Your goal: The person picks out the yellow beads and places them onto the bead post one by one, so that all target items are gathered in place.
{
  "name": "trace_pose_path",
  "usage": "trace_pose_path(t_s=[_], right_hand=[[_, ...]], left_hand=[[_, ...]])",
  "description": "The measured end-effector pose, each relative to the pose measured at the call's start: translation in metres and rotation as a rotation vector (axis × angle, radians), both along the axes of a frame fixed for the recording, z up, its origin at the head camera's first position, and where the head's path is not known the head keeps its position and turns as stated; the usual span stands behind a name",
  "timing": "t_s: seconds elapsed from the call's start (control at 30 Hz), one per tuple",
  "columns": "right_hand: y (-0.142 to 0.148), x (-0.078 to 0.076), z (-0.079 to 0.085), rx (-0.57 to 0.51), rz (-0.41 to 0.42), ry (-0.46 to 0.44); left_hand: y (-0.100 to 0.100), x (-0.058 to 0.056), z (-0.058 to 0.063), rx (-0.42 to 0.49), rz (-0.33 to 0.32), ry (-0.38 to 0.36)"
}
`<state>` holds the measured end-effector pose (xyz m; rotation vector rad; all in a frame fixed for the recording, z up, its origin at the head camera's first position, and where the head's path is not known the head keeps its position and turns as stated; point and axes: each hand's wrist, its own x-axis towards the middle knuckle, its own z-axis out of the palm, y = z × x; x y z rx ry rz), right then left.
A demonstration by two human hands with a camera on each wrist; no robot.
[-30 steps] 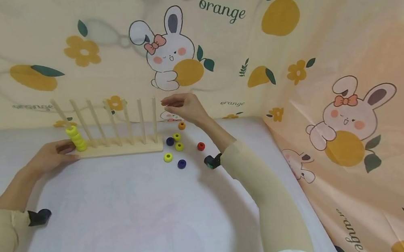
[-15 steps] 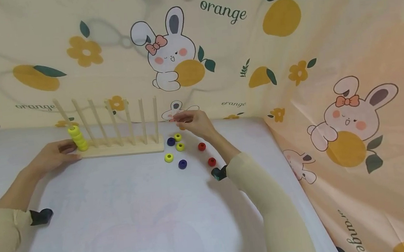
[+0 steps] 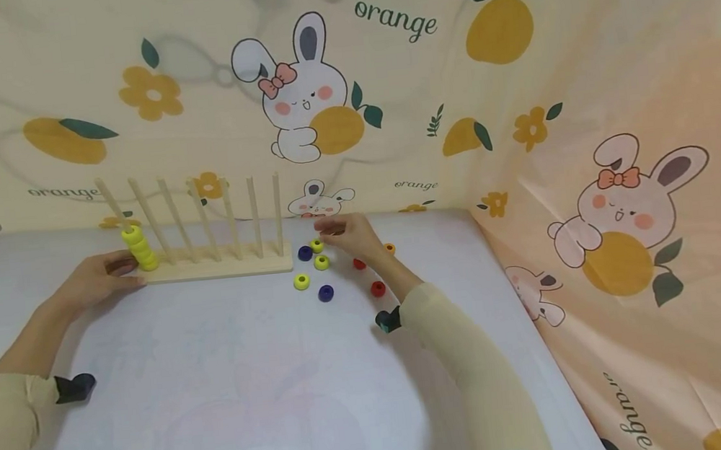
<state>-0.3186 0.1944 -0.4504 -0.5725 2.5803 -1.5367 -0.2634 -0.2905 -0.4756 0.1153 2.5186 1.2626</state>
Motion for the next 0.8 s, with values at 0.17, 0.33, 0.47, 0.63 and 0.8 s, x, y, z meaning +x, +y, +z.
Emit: trace_pose_path(t_s=[0.17, 0.33, 0.47, 0.63, 0.8], right_hand=[[0.002, -0.002, -0.013, 0.051, -0.039, -0.031], [0.005, -0.003, -0.02, 0.12, -0.082, -0.115], [0.005, -0.004, -0.021, 0.179, -0.101, -0.173], [0.002, -0.006, -0.021, 0.235, -0.112, -0.206], [-0.003, -0.007, -0.022, 0.283, -0.114, -0.211]], left_hand=[[0.0, 0.0, -0.001, -0.006, -0.004, 0.001], [0.0, 0.0, -0.002, -0.007, -0.004, -0.003], [-0.001, -0.001, -0.002, -0.001, -0.009, 0.0], [-0.001, -0.001, 0.0, 0.01, -0.009, 0.002], [-0.002, -0.001, 0.0, 0.028, -0.008, -0.014]])
